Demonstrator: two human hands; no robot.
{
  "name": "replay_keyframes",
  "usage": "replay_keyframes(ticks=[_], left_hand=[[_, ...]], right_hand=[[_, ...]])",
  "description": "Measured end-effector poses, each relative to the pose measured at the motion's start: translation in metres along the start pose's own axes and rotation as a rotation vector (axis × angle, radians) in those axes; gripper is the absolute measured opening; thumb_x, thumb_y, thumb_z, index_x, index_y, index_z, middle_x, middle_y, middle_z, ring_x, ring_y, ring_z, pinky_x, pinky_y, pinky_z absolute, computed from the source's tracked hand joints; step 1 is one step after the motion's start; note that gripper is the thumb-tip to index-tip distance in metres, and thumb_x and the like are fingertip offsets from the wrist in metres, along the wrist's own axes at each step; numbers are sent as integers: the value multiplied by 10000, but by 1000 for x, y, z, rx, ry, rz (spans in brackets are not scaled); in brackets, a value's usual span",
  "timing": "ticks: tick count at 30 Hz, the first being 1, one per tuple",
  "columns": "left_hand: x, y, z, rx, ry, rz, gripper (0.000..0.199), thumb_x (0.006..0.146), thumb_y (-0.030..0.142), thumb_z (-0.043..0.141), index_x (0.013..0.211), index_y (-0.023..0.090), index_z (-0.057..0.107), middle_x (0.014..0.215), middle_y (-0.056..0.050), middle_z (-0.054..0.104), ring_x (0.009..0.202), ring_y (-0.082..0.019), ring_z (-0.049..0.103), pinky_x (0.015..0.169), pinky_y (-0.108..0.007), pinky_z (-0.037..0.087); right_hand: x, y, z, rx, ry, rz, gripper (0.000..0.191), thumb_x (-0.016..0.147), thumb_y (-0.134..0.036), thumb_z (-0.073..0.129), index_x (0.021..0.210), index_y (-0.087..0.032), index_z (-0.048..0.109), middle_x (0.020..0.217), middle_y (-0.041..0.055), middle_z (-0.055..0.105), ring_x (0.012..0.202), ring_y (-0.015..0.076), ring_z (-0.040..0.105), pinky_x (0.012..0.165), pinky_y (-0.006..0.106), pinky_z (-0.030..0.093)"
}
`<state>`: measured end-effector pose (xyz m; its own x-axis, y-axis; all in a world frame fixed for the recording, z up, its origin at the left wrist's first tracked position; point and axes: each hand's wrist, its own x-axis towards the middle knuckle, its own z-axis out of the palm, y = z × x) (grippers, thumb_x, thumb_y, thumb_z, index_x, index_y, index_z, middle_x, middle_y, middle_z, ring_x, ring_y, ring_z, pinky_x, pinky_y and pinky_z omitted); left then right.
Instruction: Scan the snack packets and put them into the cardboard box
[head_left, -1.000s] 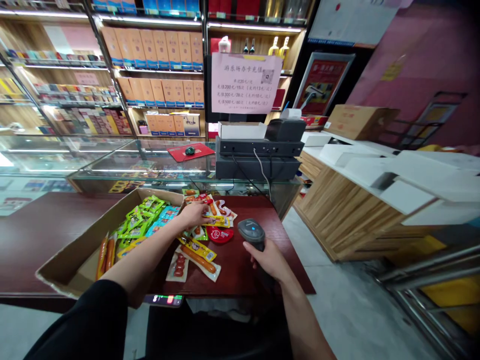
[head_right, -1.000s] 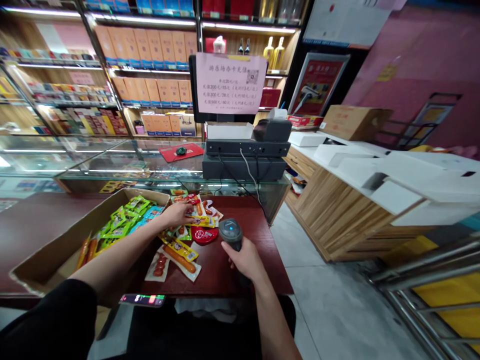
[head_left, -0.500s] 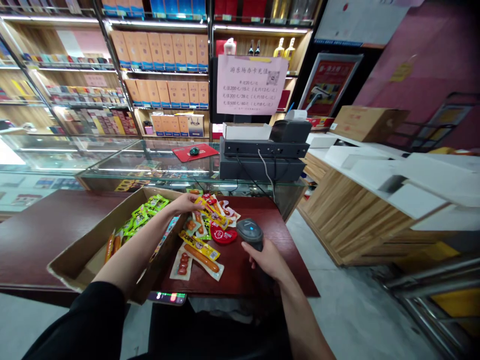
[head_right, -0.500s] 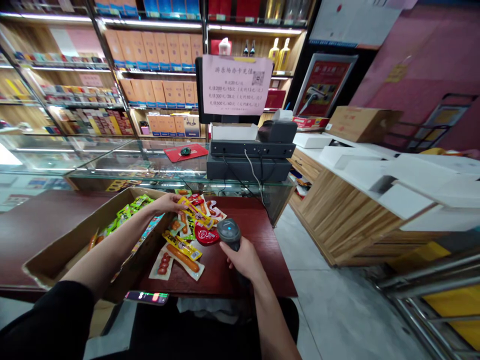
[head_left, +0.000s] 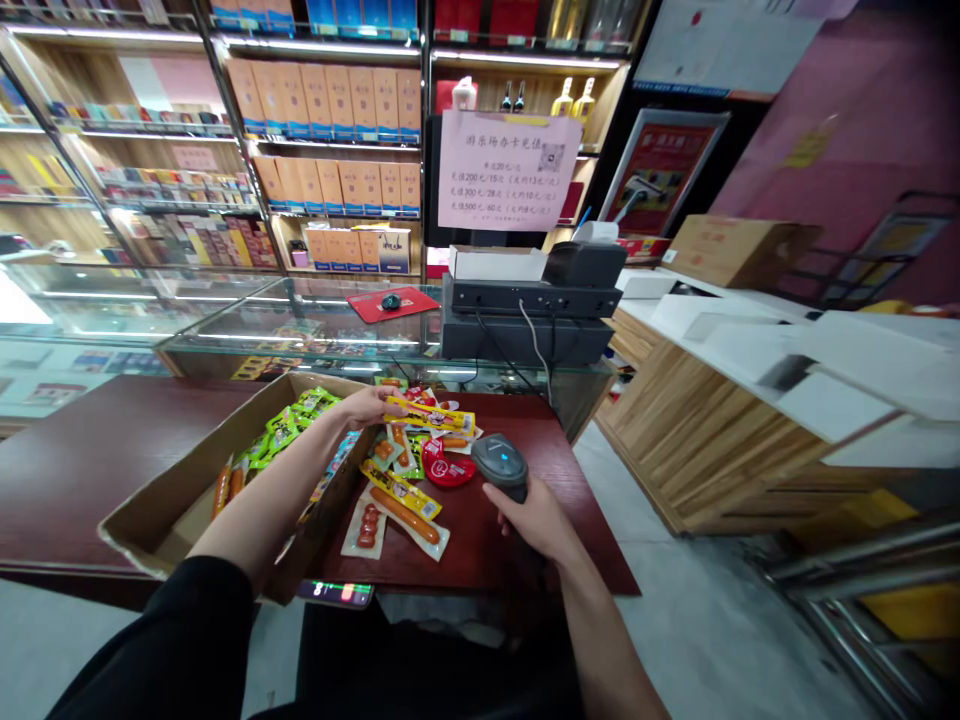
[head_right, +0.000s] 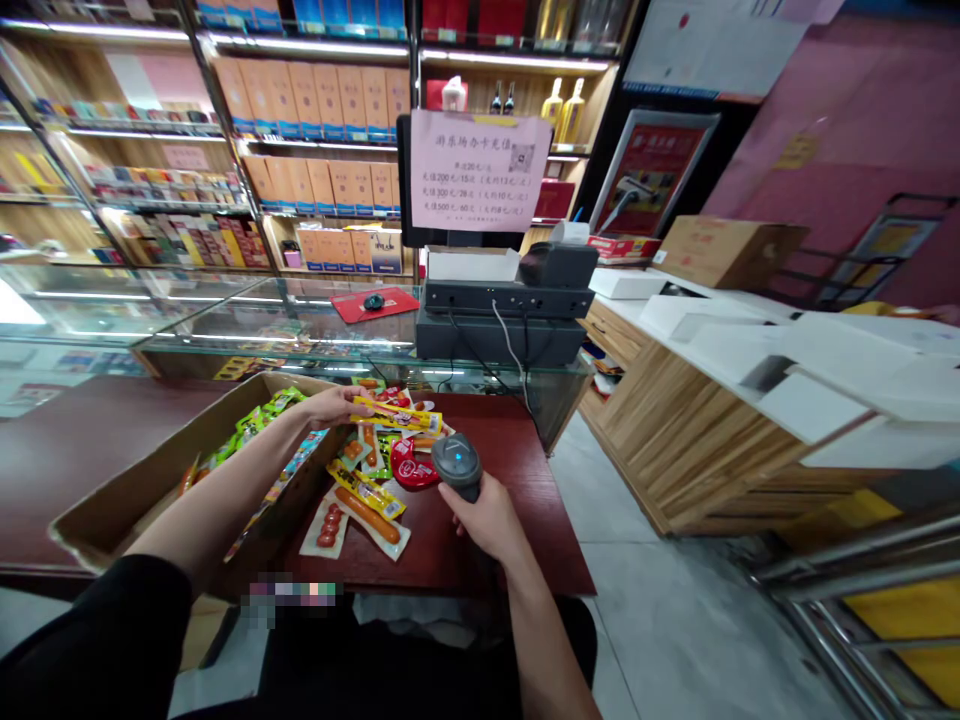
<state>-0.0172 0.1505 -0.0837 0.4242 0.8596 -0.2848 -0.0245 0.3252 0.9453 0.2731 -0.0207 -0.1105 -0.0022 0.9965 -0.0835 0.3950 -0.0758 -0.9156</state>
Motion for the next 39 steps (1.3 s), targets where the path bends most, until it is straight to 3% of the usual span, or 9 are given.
replay_keyframes(ticks=[11,16,19,22,25,27,29,32,39], left_hand=[[2,0,0,15,12,6,406,477,172,885,729,130,569,750,-15,680,758,-162,670,718,-303,563],[-9,13,-10,48,26,50,436,451,197,891,725,135,558,735,-9,676,689,-141,655,700,-308,548],[-38,25,-39,135,104,110,392,494,227,870,714,136,558,714,-4,667,660,-119,636,661,-255,515],[-86,30,-82,269,243,165,356,526,268,845,676,142,547,632,21,631,587,-92,590,579,-200,453],[-144,20,-118,376,399,133,372,521,319,833,628,151,519,600,19,622,568,-100,579,553,-199,429],[-179,7,-131,411,524,121,380,526,355,821,613,156,510,597,15,622,573,-104,580,553,-201,428],[-207,-8,-136,431,637,109,389,530,391,811,611,161,508,589,17,619,557,-100,569,542,-201,423],[-234,-27,-137,474,702,87,404,513,426,809,602,165,514,579,17,619,544,-104,564,532,-204,420],[-250,-30,-135,796,802,34,345,523,441,797,611,161,617,554,27,602,503,-88,494,469,-190,337]], right_hand=[[0,-3,1,-3,-4,17,318,779,-475,626,820,-169,550,520,-14,610,401,128,575,408,213,440],[11,-14,5,-10,-50,13,325,771,-473,634,838,-164,558,508,-16,604,391,132,562,402,223,428],[18,-22,9,-21,-85,-7,355,766,-509,633,820,-164,564,508,-6,607,404,141,569,415,235,437],[26,-28,18,-39,-127,-14,376,761,-535,632,804,-167,566,522,7,618,420,149,584,426,244,444],[34,-34,34,-50,-201,-6,366,759,-533,633,787,-175,563,528,16,625,420,155,585,423,253,442],[40,-40,47,-61,-262,-3,350,756,-524,638,776,-184,560,526,20,626,418,162,584,425,264,446],[45,-46,60,-63,-316,-28,333,754,-514,642,770,-192,557,527,20,624,416,169,584,434,277,459],[50,-54,76,-59,-383,-91,321,762,-514,629,770,-203,550,525,16,616,422,182,590,452,297,481],[52,-59,89,-47,-435,-103,333,762,-526,630,837,-213,541,551,3,608,455,185,592,460,309,505]])
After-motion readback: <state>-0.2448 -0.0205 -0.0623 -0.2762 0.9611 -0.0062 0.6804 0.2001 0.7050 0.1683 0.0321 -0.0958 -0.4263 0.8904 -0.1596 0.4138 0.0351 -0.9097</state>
